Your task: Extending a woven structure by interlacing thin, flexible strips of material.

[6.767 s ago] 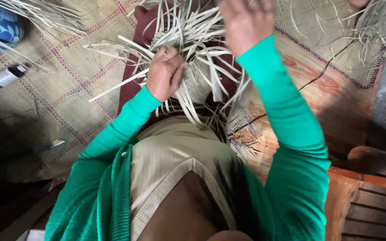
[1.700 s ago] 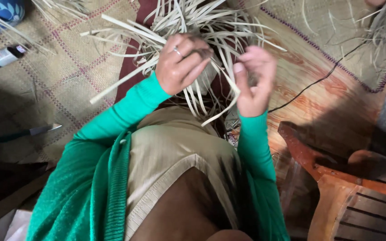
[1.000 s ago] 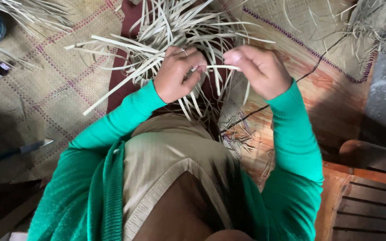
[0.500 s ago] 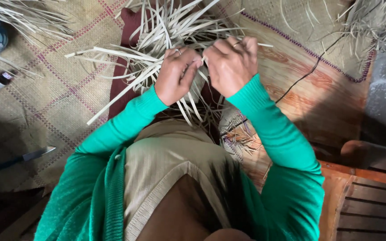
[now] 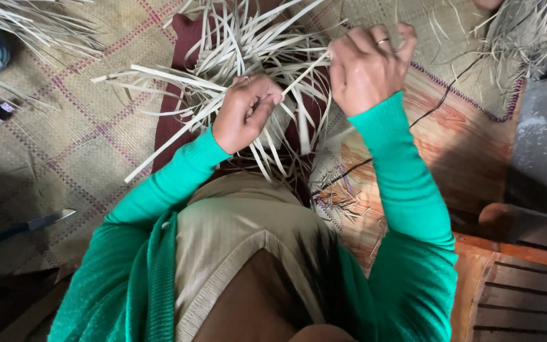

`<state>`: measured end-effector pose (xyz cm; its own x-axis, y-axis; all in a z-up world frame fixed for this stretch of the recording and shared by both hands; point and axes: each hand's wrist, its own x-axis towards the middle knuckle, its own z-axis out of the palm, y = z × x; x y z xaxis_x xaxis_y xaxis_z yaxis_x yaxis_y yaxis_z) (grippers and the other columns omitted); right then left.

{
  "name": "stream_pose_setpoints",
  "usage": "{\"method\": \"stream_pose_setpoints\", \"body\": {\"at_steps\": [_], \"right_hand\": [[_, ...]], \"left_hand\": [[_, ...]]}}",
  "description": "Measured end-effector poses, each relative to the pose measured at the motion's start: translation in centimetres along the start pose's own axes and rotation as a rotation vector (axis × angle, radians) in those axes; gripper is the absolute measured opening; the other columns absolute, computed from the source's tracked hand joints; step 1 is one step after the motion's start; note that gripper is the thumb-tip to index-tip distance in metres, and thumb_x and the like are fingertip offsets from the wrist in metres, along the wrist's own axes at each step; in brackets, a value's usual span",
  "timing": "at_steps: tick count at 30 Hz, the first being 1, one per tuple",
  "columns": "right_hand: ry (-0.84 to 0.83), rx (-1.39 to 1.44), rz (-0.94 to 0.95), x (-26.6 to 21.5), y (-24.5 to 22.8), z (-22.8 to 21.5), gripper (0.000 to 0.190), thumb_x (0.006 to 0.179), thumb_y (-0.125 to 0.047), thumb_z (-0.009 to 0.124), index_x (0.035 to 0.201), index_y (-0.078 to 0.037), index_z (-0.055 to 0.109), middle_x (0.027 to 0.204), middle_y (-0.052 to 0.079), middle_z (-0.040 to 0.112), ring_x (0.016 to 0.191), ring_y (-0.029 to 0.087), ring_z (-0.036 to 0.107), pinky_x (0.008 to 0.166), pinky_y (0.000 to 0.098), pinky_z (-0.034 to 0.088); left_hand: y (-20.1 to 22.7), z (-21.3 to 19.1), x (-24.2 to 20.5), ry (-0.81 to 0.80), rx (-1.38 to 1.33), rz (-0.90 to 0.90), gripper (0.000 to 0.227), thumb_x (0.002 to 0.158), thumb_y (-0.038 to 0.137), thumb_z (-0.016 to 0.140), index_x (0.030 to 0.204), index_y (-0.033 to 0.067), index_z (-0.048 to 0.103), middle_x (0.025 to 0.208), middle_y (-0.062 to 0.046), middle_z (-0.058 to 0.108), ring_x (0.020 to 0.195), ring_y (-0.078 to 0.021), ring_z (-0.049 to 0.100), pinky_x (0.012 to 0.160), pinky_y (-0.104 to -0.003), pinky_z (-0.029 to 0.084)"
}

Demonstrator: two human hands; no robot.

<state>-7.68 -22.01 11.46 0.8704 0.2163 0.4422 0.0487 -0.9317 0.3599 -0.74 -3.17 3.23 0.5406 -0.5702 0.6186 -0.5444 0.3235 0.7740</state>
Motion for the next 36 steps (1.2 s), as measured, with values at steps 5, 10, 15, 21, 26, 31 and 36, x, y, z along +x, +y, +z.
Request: {"method": "stream_pose_setpoints", "body": {"at_steps": [5, 10, 15, 21, 26, 31, 36], "right_hand": [[-0.095, 0.350, 0.062, -1.1, 1.2, 0.7, 0.008, 0.081, -0.009, 0.054, 0.076, -0.015, 0.058, 0.085, 0.000, 0.062, 0.084, 0.022, 0.054, 0.081, 0.0471, 0.031], [-0.357, 1.098, 0.089, -0.9, -1.0, -3.0, 0.007, 0.086, 0.002, 0.053, 0.087, -0.002, 0.060, 0.074, 0.007, 0.058, 0.056, 0.012, 0.045, 0.051, 0.0244, 0.039], [-0.170, 0.970, 0.126, -0.9, -2.6, -6.2, 0.010, 0.082, 0.003, 0.059, 0.083, -0.006, 0.063, 0.056, 0.003, 0.049, 0.054, 0.018, 0.049, 0.056, 0.0300, 0.042], [-0.184, 0.986, 0.172, -1.4, -3.0, -8.5, 0.010, 0.080, 0.003, 0.064, 0.088, -0.003, 0.064, 0.056, 0.006, 0.048, 0.051, 0.016, 0.045, 0.052, 0.0272, 0.040], [-0.320, 1.065, 0.248, -2.0, -1.9, -8.1, 0.010, 0.087, 0.001, 0.054, 0.093, 0.000, 0.062, 0.069, 0.013, 0.061, 0.062, 0.019, 0.056, 0.062, 0.0303, 0.045], [-0.301, 1.075, 0.260, -2.3, -2.2, -7.2, 0.008, 0.086, 0.003, 0.053, 0.085, 0.000, 0.060, 0.064, 0.011, 0.057, 0.058, 0.017, 0.050, 0.058, 0.0320, 0.045], [-0.162, 1.018, 0.269, -2.7, -3.1, -6.9, 0.007, 0.081, 0.004, 0.061, 0.083, -0.002, 0.064, 0.058, 0.008, 0.051, 0.054, 0.017, 0.049, 0.054, 0.0282, 0.044]], "left_hand": [[-0.6, -0.4, -0.5, -0.058, -0.053, -0.061, 0.018, 0.077, -0.014, 0.039, 0.074, 0.0006, 0.050, 0.069, -0.010, 0.052, 0.064, -0.0191, 0.050, 0.060, -0.027, 0.044], [2.0, -0.5, 0.1, -0.097, 0.144, -0.006, 0.014, 0.086, 0.015, 0.048, 0.090, 0.0019, 0.050, 0.086, -0.012, 0.053, 0.081, -0.0247, 0.052, 0.080, -0.039, 0.037], [5.6, 0.0, 1.3, -0.062, -0.065, 0.043, 0.019, 0.081, 0.005, 0.058, 0.096, -0.0029, 0.050, 0.079, -0.020, 0.056, 0.076, -0.0380, 0.059, 0.069, -0.047, 0.046], [5.6, 0.6, 1.4, -0.054, -0.295, -0.053, 0.006, 0.081, -0.002, 0.057, 0.086, -0.0006, 0.056, 0.062, -0.010, 0.051, 0.057, -0.0219, 0.052, 0.057, -0.031, 0.042], [4.8, 1.2, 1.1, -0.038, -0.384, -0.145, 0.004, 0.079, -0.002, 0.057, 0.079, 0.0022, 0.058, 0.055, -0.003, 0.049, 0.053, -0.0112, 0.045, 0.054, -0.023, 0.038], [6.1, 1.0, 1.2, 0.048, -0.245, -0.076, 0.008, 0.071, -0.003, 0.060, 0.072, 0.0046, 0.060, 0.049, -0.004, 0.044, 0.047, -0.0172, 0.044, 0.048, -0.026, 0.039], [5.8, 1.1, 1.2, 0.099, -0.179, -0.062, 0.006, 0.072, 0.000, 0.062, 0.072, 0.0059, 0.061, 0.047, -0.004, 0.044, 0.046, -0.0186, 0.045, 0.047, -0.026, 0.039]]}}
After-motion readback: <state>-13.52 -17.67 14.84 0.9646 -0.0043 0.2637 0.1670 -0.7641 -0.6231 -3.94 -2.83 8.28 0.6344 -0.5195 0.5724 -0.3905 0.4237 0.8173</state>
